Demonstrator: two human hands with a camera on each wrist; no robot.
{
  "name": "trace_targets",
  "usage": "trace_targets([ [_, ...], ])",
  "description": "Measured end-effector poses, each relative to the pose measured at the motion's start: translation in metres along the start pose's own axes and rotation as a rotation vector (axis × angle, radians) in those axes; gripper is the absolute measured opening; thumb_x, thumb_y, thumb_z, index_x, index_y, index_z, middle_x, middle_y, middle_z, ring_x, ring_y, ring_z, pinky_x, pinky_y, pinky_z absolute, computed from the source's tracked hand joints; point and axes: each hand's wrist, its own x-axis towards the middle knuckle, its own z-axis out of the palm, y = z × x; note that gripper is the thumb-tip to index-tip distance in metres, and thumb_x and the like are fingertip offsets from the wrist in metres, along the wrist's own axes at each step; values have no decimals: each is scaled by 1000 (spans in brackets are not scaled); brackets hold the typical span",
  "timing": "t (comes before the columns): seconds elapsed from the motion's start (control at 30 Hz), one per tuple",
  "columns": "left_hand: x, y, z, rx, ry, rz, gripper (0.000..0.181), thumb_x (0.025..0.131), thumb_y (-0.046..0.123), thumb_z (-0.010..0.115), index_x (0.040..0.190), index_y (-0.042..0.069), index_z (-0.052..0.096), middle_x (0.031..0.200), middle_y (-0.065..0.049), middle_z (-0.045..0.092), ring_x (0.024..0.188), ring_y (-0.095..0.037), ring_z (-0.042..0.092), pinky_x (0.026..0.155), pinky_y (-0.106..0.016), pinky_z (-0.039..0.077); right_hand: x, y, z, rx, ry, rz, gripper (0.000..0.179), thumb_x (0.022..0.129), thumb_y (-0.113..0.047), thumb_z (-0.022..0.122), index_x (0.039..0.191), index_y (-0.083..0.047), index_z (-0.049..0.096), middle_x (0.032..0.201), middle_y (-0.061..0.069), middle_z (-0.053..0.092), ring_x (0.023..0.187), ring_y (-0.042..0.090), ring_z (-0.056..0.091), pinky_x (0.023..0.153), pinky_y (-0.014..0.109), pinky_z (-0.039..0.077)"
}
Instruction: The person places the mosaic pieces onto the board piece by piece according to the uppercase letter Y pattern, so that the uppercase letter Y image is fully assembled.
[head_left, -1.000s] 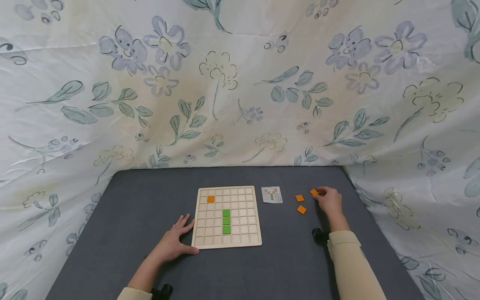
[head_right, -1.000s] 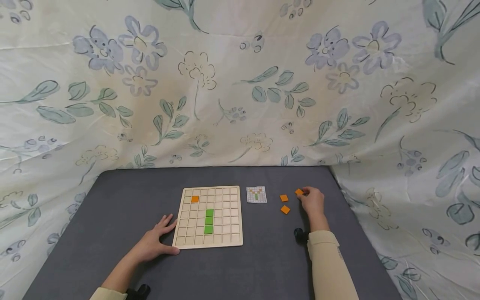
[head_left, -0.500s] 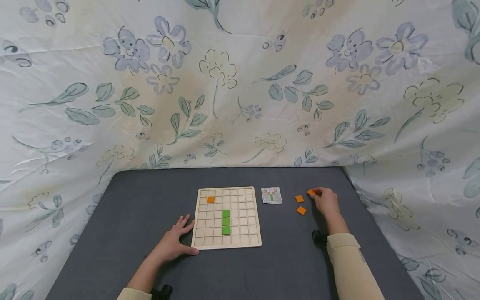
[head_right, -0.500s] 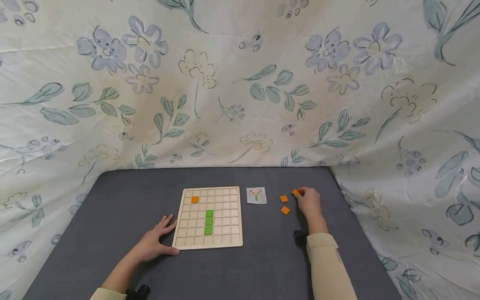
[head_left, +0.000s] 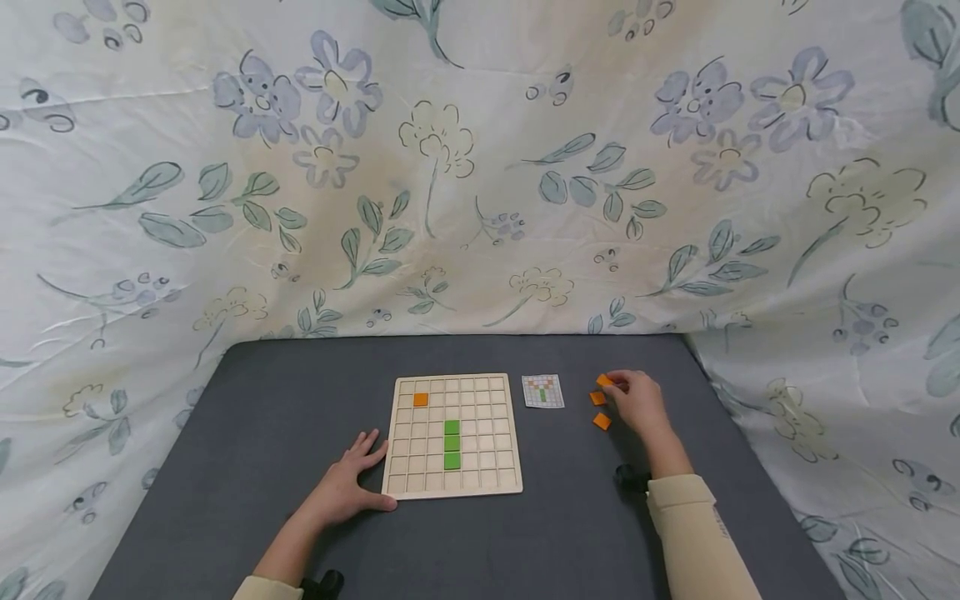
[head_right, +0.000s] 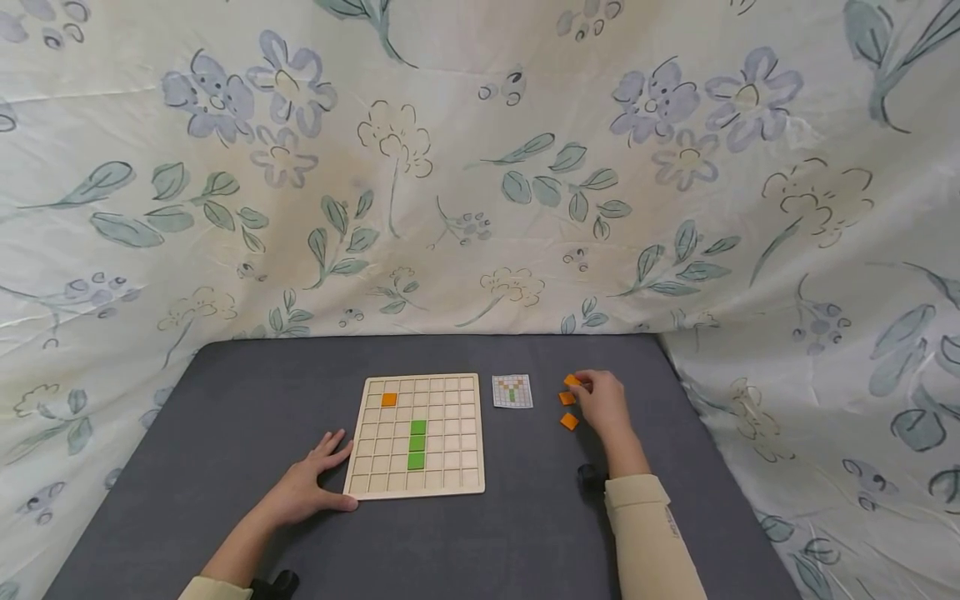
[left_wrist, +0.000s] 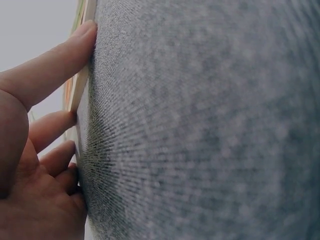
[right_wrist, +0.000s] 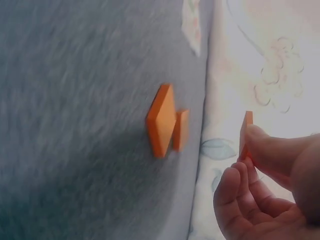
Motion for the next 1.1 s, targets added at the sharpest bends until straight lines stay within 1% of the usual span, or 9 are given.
trace_targets([
  [0.17, 2, -1, 1, -10, 3, 3, 108, 65, 46, 92, 154, 10, 42, 167, -16, 23, 154, -47, 9, 113, -76, 14, -5, -13, 4, 7, 24, -39, 34, 102, -18, 62, 130, 0, 65, 129, 25, 58, 113, 39, 60, 86, 50, 55],
  [0.37, 3, -3, 2, -5, 11, 5, 108, 65, 46, 93, 154, 10, 43, 167, -16, 24, 153, -47, 10, 113, -76, 15, -11, -30, 9, 19, 32, -75, 32, 100, -17, 65, 128, -3, 67, 125, 21, 60, 106, 35, 60, 76, 43, 56],
  [0.53, 1, -2, 2, -4, 12, -2, 108, 64, 46, 93, 154, 10, 43, 167, -16, 24, 153, -47, 11, 113, -76, 15, -15, -45, 16, 16, 33, -117, 31, 98, -16, 68, 127, -5, 69, 124, 18, 61, 103, 33, 62, 79, 44, 56],
  [0.8, 1, -1, 3, -7, 20, 5, 109, 64, 46, 93, 154, 11, 43, 167, -16, 23, 153, -48, 11, 112, -77, 14, -20, -66, 29, 29, 22, -201, 30, 96, -15, 70, 124, -5, 71, 120, 17, 63, 101, 31, 63, 75, 41, 57],
  [1.03, 2, -2, 4, -27, 23, 15, 107, 65, 46, 93, 153, 9, 43, 167, -17, 23, 154, -47, 10, 113, -76, 14, -22, -83, 44, 36, -15, -231, 30, 97, -18, 69, 125, -8, 71, 121, 14, 63, 99, 28, 62, 71, 37, 55],
  [1.1, 2, -2, 4, -24, 23, 19, 107, 65, 46, 92, 153, 9, 43, 166, -17, 24, 154, -46, 10, 113, -76, 14, -23, -88, 48, 36, -26, -244, 30, 97, -18, 70, 125, -9, 72, 122, 14, 63, 98, 28, 62, 71, 37, 55],
])
